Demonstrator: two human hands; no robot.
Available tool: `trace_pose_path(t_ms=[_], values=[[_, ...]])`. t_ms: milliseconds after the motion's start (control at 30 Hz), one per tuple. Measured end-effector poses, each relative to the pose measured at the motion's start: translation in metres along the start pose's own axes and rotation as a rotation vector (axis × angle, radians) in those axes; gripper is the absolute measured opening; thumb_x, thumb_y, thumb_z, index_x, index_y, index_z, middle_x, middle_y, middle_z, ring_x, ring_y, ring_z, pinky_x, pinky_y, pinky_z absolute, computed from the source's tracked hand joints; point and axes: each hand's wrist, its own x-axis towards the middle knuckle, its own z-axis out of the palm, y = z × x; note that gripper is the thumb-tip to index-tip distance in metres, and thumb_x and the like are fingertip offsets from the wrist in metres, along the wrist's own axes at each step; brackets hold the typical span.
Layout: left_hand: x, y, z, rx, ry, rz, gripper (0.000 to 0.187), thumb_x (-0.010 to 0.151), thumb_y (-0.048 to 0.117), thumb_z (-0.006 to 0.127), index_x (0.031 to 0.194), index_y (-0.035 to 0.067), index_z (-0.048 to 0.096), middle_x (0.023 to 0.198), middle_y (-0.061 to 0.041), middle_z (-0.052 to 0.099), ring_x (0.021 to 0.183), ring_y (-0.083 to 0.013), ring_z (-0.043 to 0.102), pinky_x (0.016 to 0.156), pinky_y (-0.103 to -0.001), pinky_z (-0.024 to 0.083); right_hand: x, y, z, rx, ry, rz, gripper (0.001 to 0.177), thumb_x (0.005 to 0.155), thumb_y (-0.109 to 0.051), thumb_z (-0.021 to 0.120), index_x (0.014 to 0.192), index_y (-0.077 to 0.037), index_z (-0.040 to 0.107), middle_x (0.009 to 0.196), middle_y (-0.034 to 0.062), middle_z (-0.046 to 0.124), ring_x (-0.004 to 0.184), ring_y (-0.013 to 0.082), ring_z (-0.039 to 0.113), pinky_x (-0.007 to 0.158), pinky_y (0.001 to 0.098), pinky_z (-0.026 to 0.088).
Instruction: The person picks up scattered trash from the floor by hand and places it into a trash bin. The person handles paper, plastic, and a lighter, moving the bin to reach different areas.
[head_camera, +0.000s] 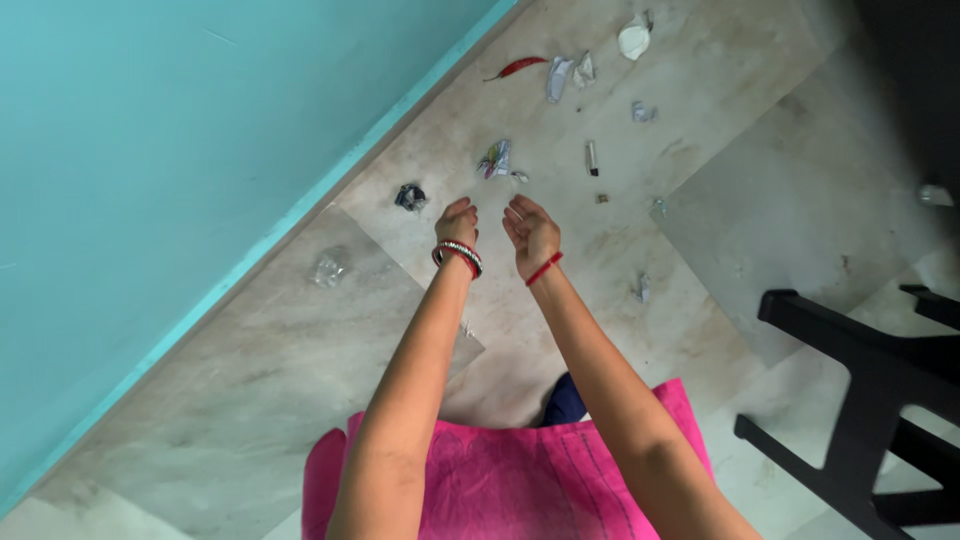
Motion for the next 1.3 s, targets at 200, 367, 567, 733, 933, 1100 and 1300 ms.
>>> trace_pose_path(t_ms=[200, 367, 567, 733, 933, 1100, 1300], values=[[0.094, -0.034, 0.023, 0.005, -0.069, 0.274, 0.052, 0.086, 0.001, 0.061, 0.138, -0.003, 0.057, 0.135, -0.017, 0.063, 0.120, -0.0240, 0.059, 0.100, -0.032, 0.046, 0.068, 0.015, 0.005, -0.084, -0.026, -0.021, 0.067, 0.079, 0.010, 0.043, 0.145, 0.006, 0.049, 0.150, 0.0174, 0.050, 0.136, 0.0313, 0.049, 0.110, 0.0409, 0.046], [0.120, -0.034, 0.047, 0.029, -0.130, 0.273, 0.054, 0.093, 0.009, 0.063, 0.144, -0.004, 0.050, 0.146, -0.020, 0.056, 0.134, -0.0285, 0.055, 0.112, -0.036, 0.041, 0.095, 0.025, 0.015, -0.193, -0.066, -0.004, 0.081, 0.073, 0.016, 0.039, 0.151, -0.005, 0.041, 0.158, 0.0088, 0.041, 0.141, 0.0273, 0.041, 0.108, 0.0364, 0.046], [0.107, -0.024, 0.060, 0.118, -0.180, 0.217, 0.042, 0.097, 0.017, 0.061, 0.135, -0.002, 0.061, 0.129, -0.016, 0.067, 0.117, -0.0248, 0.062, 0.100, -0.034, 0.047, 0.097, 0.031, 0.025, -0.165, -0.172, -0.036, 0.085, 0.071, 0.018, 0.033, 0.154, -0.001, 0.038, 0.157, 0.0167, 0.044, 0.140, 0.0280, 0.048, 0.097, 0.0297, 0.052], [0.073, -0.016, 0.057, 0.062, -0.119, 0.209, 0.031, 0.096, 0.014, 0.060, 0.121, 0.001, 0.072, 0.109, -0.009, 0.074, 0.095, -0.0179, 0.064, 0.085, -0.033, 0.052, 0.069, 0.024, 0.029, -0.156, -0.161, -0.027, 0.083, 0.072, 0.018, 0.032, 0.153, 0.001, 0.043, 0.151, 0.0235, 0.051, 0.133, 0.0297, 0.055, 0.098, 0.0319, 0.053], [0.010, 0.012, 0.057, 0.012, -0.077, 0.277, 0.028, 0.094, 0.008, 0.065, 0.119, -0.002, 0.074, 0.108, -0.010, 0.075, 0.094, -0.0166, 0.065, 0.085, -0.032, 0.053, 0.007, -0.004, 0.046, -0.144, -0.156, -0.113, 0.081, 0.070, 0.020, 0.032, 0.147, 0.002, 0.049, 0.149, 0.0200, 0.053, 0.134, 0.0301, 0.053, 0.102, 0.0383, 0.050], [-0.072, 0.053, 0.058, -0.228, -0.173, 0.146, 0.030, 0.095, 0.002, 0.063, 0.124, -0.002, 0.071, 0.116, -0.008, 0.072, 0.104, -0.0147, 0.061, 0.091, -0.031, 0.047, -0.063, -0.046, 0.059, -0.037, -0.242, -0.172, 0.079, 0.069, 0.020, 0.033, 0.146, 0.008, 0.049, 0.152, 0.0182, 0.051, 0.143, 0.0298, 0.047, 0.117, 0.0480, 0.044], [-0.189, 0.110, 0.062, -0.414, -0.277, 0.142, 0.037, 0.096, -0.003, 0.057, 0.133, -0.003, 0.065, 0.127, -0.008, 0.069, 0.116, -0.0158, 0.060, 0.103, -0.030, 0.045, -0.165, -0.102, 0.091, 0.046, -0.261, -0.203, 0.078, 0.070, 0.019, 0.036, 0.146, 0.007, 0.049, 0.152, 0.0195, 0.051, 0.146, 0.0301, 0.045, 0.118, 0.0486, 0.041]])
